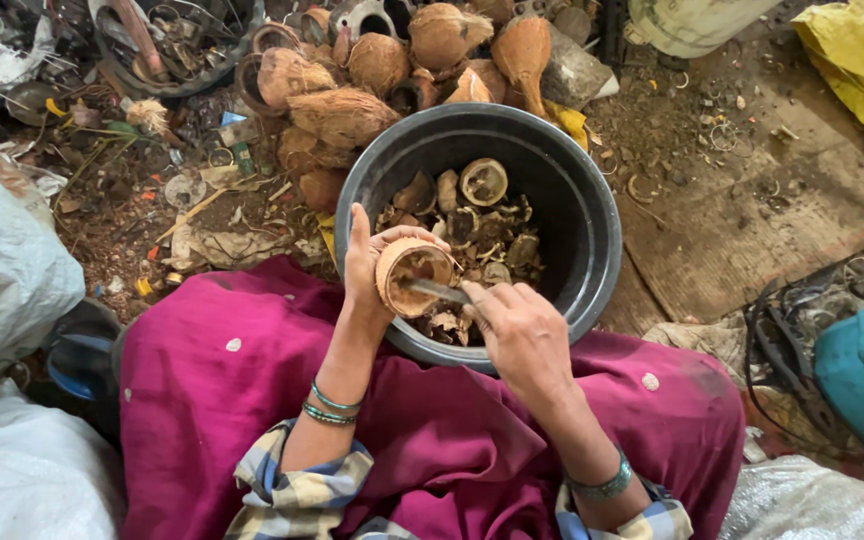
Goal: The person sits on the ground with a large basin of coconut shell halves on their lap, holding a shell half in one hand and scraping the dried inner material out with a small knife. Scraped debris falls into the basin, and finished shell halves are set aside among piles of shells.
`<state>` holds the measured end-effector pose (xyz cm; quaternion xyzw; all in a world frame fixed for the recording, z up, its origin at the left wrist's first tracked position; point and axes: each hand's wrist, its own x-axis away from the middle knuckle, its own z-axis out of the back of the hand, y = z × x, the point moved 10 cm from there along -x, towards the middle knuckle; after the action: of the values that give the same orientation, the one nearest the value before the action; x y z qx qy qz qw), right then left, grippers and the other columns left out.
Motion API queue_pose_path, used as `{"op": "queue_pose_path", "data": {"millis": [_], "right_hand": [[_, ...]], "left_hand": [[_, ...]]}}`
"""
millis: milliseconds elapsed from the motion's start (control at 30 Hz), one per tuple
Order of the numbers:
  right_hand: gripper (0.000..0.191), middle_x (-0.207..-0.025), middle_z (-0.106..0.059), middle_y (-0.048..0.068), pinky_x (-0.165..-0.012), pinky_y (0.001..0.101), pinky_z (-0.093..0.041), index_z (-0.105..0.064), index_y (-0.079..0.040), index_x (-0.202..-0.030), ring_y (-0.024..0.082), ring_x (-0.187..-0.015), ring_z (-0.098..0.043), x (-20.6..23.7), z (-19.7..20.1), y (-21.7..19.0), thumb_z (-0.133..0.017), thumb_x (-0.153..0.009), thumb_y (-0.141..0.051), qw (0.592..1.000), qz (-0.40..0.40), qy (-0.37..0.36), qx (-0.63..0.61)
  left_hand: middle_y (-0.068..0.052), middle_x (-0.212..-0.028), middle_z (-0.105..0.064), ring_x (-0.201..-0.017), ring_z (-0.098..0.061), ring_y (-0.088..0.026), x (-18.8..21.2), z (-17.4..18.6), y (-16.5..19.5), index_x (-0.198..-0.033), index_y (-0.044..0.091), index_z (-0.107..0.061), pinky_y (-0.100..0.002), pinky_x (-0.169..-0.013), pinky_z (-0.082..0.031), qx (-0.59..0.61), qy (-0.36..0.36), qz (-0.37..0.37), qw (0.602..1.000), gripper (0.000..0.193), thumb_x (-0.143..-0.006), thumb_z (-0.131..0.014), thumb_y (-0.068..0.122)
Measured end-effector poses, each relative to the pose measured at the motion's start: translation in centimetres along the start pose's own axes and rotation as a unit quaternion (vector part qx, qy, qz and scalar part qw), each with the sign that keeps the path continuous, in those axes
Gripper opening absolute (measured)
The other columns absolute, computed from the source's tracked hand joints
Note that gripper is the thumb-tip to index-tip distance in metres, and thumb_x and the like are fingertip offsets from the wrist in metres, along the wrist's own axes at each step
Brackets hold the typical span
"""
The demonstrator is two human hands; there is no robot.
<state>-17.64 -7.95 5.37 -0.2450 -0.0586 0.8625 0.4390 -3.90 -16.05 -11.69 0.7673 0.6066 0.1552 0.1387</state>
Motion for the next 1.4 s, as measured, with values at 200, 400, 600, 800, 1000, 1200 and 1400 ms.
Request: {"op": "queue_pose_path", "data": {"millis": [200, 400, 600, 800, 1000, 1200, 1400], "right_hand": [[0.031, -0.091, -0.066, 0.008, -0.07, 0.0388, -0.054, -0.071, -0.008, -0.111, 0.025, -0.083, -0.066, 1.2, -0.9, -1.8, -0.063, -0.082, -0.001, 0.999, 0.028, -0.033, -0.006], [0.049, -0.081, -0.061, 0.007, -0.063, 0.0391, -0.051, -0.069, -0.009, -0.129, 0.025, -0.073, -0.063, 2.4, -2.5, -2.7, -0.059, -0.081, -0.005, 0.997, 0.019, -0.03, 0.07], [0.047, -0.078, -0.06, 0.008, -0.063, 0.0395, -0.051, -0.069, -0.009, -0.13, 0.025, -0.072, -0.063, 2.0, -3.4, -3.1, -0.057, -0.084, -0.007, 0.996, 0.004, -0.021, 0.083], [0.017, -0.076, -0.064, 0.008, -0.063, 0.0406, -0.052, -0.068, -0.008, -0.098, 0.026, -0.073, -0.067, 1.7, -2.6, -2.1, -0.059, -0.084, -0.006, 0.998, -0.022, -0.039, 0.038], [0.015, -0.075, -0.063, 0.01, -0.063, 0.0397, -0.053, -0.066, -0.005, -0.094, 0.027, -0.071, -0.066, 2.2, -3.6, -3.0, -0.059, -0.081, -0.004, 0.995, -0.013, -0.012, 0.101], [0.008, -0.073, -0.064, 0.009, -0.062, 0.0416, -0.053, -0.063, -0.007, -0.087, 0.027, -0.069, -0.067, 2.0, -5.4, -2.2, -0.059, -0.082, -0.004, 0.995, -0.042, 0.006, 0.09], [0.007, -0.072, -0.07, 0.012, -0.06, 0.0473, -0.052, -0.067, -0.009, -0.087, 0.033, -0.068, -0.07, 1.6, -7.0, 0.2, -0.06, -0.09, -0.01, 0.993, -0.117, -0.018, -0.006]], "left_hand": [[-0.031, -0.103, -0.073, -0.093, -0.075, -0.04, 0.7, -0.9, 0.1, -0.102, -0.012, -0.071, -0.05, -0.087, -0.062, 0.014, -0.028, 0.011, 0.999, 0.099, -0.101, -0.028, 0.077], [-0.031, -0.102, -0.073, -0.093, -0.074, -0.041, 0.7, -1.4, -0.6, -0.102, -0.013, -0.071, -0.05, -0.087, -0.062, -0.005, -0.037, 0.031, 0.999, 0.101, -0.1, -0.028, 0.078], [-0.032, -0.102, -0.072, -0.093, -0.074, -0.042, 0.8, -0.9, -0.3, -0.101, -0.014, -0.07, -0.052, -0.089, -0.062, 0.018, -0.004, 0.0, 1.0, 0.1, -0.102, -0.029, 0.077], [-0.032, -0.103, -0.072, -0.093, -0.074, -0.043, 0.9, -1.3, -0.5, -0.103, -0.015, -0.07, -0.052, -0.088, -0.062, 0.026, -0.022, 0.023, 0.999, 0.101, -0.1, -0.029, 0.078], [-0.031, -0.102, -0.073, -0.092, -0.074, -0.042, 0.8, -1.0, -0.8, -0.103, -0.014, -0.07, -0.05, -0.087, -0.062, 0.009, -0.026, 0.018, 0.999, 0.101, -0.1, -0.029, 0.078], [-0.025, -0.099, -0.074, -0.087, -0.074, -0.031, 0.5, 1.4, 0.4, -0.103, -0.011, -0.071, -0.04, -0.084, -0.062, -0.029, 0.079, -0.062, 0.995, 0.096, -0.101, -0.031, 0.077], [-0.018, -0.09, -0.074, -0.079, -0.073, -0.023, 1.2, 0.9, 3.3, -0.097, -0.012, -0.071, -0.032, -0.078, -0.061, -0.22, 0.153, -0.212, 0.94, 0.091, -0.105, -0.031, 0.069]]}}
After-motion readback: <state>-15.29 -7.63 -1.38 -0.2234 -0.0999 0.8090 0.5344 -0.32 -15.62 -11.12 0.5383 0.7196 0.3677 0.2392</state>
